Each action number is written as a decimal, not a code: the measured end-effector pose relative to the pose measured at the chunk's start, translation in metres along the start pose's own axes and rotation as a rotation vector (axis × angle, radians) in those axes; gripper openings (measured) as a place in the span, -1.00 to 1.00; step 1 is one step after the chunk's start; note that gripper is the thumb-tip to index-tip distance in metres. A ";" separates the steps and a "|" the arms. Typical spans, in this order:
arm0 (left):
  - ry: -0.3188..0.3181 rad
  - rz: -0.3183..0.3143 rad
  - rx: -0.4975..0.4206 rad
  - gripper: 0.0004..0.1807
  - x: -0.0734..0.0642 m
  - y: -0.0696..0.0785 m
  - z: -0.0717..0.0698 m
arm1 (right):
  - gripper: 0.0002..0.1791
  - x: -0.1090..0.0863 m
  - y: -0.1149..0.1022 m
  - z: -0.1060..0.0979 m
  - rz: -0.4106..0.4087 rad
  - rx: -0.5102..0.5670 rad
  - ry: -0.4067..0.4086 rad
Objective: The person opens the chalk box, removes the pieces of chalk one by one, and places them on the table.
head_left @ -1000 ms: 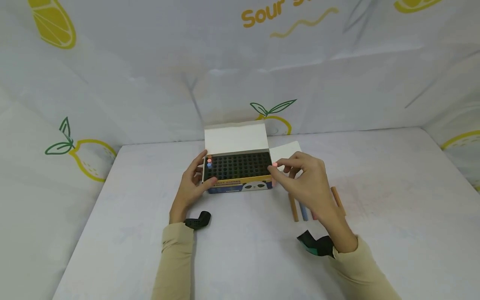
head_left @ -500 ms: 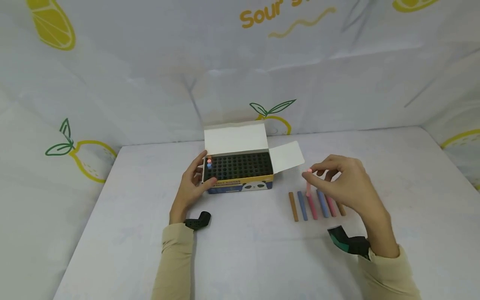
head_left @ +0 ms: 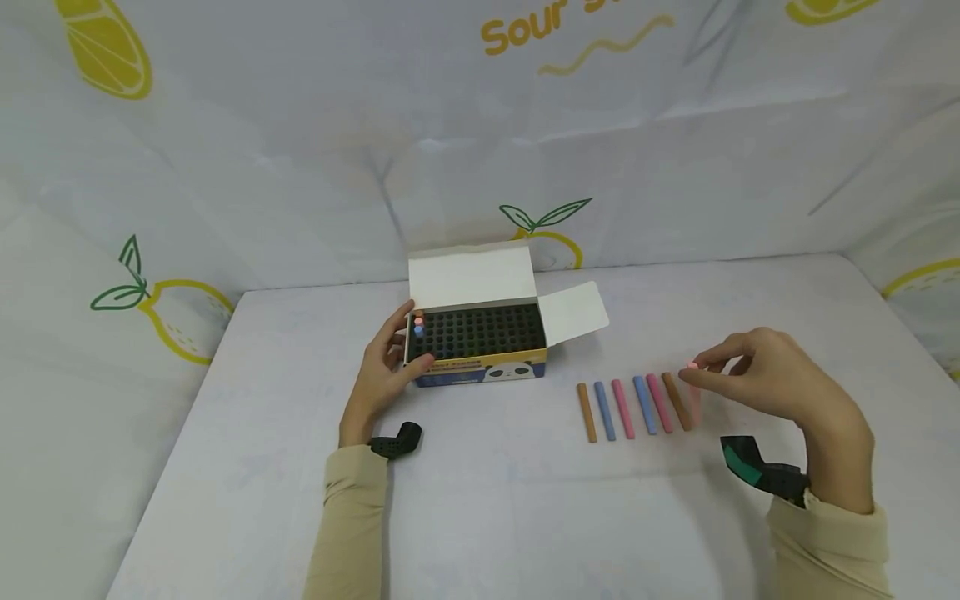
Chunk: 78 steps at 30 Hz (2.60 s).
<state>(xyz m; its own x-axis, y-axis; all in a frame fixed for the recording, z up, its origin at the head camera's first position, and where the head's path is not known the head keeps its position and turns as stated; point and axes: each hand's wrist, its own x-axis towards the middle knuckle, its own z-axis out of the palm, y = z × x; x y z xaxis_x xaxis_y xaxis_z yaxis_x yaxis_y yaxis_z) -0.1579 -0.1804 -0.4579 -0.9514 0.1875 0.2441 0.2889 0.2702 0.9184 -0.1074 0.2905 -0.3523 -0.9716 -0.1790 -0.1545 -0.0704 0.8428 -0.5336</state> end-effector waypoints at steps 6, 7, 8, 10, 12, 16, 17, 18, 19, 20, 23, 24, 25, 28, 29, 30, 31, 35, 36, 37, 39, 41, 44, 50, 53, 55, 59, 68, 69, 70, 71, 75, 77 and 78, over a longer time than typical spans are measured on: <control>0.000 0.000 0.000 -0.13 0.000 0.001 0.000 | -0.58 0.002 0.011 -0.001 0.054 -0.017 -0.054; 0.000 0.000 -0.002 -0.13 0.000 0.001 0.000 | -0.58 0.002 0.012 0.000 0.057 -0.018 -0.063; 0.000 -0.001 -0.003 -0.13 0.000 0.001 0.000 | -0.57 0.003 0.014 0.000 0.059 -0.019 -0.073; 0.001 -0.003 -0.006 -0.12 -0.001 0.001 0.000 | -0.57 0.005 0.015 0.002 0.062 -0.025 -0.089; 0.002 -0.005 -0.007 -0.12 -0.001 0.001 0.000 | -0.57 0.006 0.017 0.003 0.060 -0.027 -0.103; 0.001 -0.010 -0.009 -0.12 -0.001 0.002 0.000 | -0.57 0.009 0.020 0.004 0.067 -0.038 -0.109; 0.001 -0.009 -0.009 -0.12 -0.001 0.002 0.000 | -0.57 0.009 0.021 0.005 0.068 -0.038 -0.107; 0.000 -0.009 -0.008 -0.12 -0.001 0.002 0.000 | -0.56 0.010 0.022 0.005 0.070 -0.040 -0.103; 0.000 -0.009 -0.007 -0.12 -0.001 0.003 0.001 | -0.55 0.010 0.023 0.006 0.070 -0.041 -0.096; -0.001 -0.009 -0.007 -0.12 -0.001 0.002 0.000 | -0.55 0.011 0.024 0.007 0.069 -0.041 -0.089; -0.002 -0.010 -0.005 -0.13 -0.001 0.002 0.000 | -0.56 0.013 0.027 0.010 0.063 -0.040 -0.064; -0.002 -0.012 -0.004 -0.13 -0.001 0.002 0.000 | -0.56 0.014 0.028 0.011 0.061 -0.040 -0.060; -0.002 -0.012 -0.004 -0.13 -0.001 0.002 0.000 | -0.57 0.015 0.029 0.012 0.059 -0.038 -0.057; -0.002 -0.012 0.001 -0.13 -0.001 0.003 0.000 | -0.58 0.018 0.031 0.016 0.055 -0.033 -0.052; -0.002 -0.011 0.002 -0.12 -0.001 0.002 0.000 | -0.58 0.019 0.032 0.017 0.053 -0.029 -0.053; -0.002 -0.009 0.002 -0.13 -0.001 0.002 0.000 | -0.58 0.020 0.033 0.018 0.054 -0.029 -0.053; -0.002 -0.007 0.001 -0.12 -0.001 0.002 0.000 | -0.58 0.021 0.033 0.019 0.056 -0.026 -0.053; -0.002 -0.008 0.004 -0.12 -0.001 0.002 0.000 | -0.56 0.024 0.034 0.024 0.071 -0.017 -0.061; -0.002 -0.007 0.009 -0.13 0.000 0.002 0.000 | -0.56 0.025 0.034 0.025 0.078 -0.017 -0.063; -0.001 -0.009 0.014 -0.12 -0.001 0.003 0.000 | -0.55 0.025 0.034 0.025 0.080 -0.014 -0.065; 0.000 -0.009 0.023 -0.12 -0.001 0.003 0.000 | -0.53 0.026 0.035 0.026 0.083 -0.007 -0.067; 0.001 -0.010 0.030 -0.12 0.000 0.003 0.000 | -0.52 0.026 0.036 0.026 0.089 -0.001 -0.064; 0.003 -0.016 0.028 -0.11 -0.001 0.003 0.000 | -0.49 0.026 0.036 0.027 0.101 -0.001 -0.060; 0.004 -0.022 0.032 -0.11 -0.001 0.002 0.000 | -0.47 0.027 0.036 0.028 0.126 -0.003 -0.058; 0.004 -0.022 0.029 -0.12 -0.001 0.002 0.000 | -0.46 0.027 0.035 0.028 0.127 -0.008 -0.048; 0.005 -0.021 0.024 -0.11 0.000 0.002 0.000 | -0.46 0.028 0.035 0.028 0.128 -0.014 -0.042; 0.004 -0.022 0.016 -0.11 0.000 0.003 0.000 | -0.45 0.028 0.035 0.028 0.131 -0.021 -0.040; 0.002 -0.017 0.018 -0.11 0.000 0.001 -0.001 | -0.46 0.028 0.035 0.029 0.138 -0.017 -0.047; 0.001 -0.016 0.017 -0.11 0.000 0.001 0.000 | -0.46 0.028 0.035 0.029 0.138 -0.018 -0.047; 0.000 -0.015 0.015 -0.11 0.000 0.001 0.000 | -0.46 0.028 0.035 0.029 0.137 -0.019 -0.046; 0.000 -0.014 0.013 -0.11 0.000 0.001 0.000 | -0.46 0.028 0.035 0.029 0.136 -0.019 -0.045; 0.002 -0.008 0.018 -0.11 -0.001 0.001 0.000 | -0.46 0.027 0.035 0.028 0.132 -0.016 -0.044; 0.003 -0.004 0.021 -0.11 -0.001 0.001 0.000 | -0.46 0.027 0.034 0.028 0.132 -0.016 -0.044; 0.004 -0.003 0.022 -0.11 -0.001 0.001 0.000 | -0.46 0.027 0.034 0.028 0.134 -0.016 -0.045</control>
<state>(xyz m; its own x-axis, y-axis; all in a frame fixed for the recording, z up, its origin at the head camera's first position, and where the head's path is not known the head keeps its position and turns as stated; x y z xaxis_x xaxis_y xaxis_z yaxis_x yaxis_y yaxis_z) -0.1568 -0.1803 -0.4569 -0.9527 0.1831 0.2424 0.2881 0.2916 0.9121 -0.1295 0.3002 -0.3978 -0.9615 -0.0869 -0.2606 0.0548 0.8688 -0.4921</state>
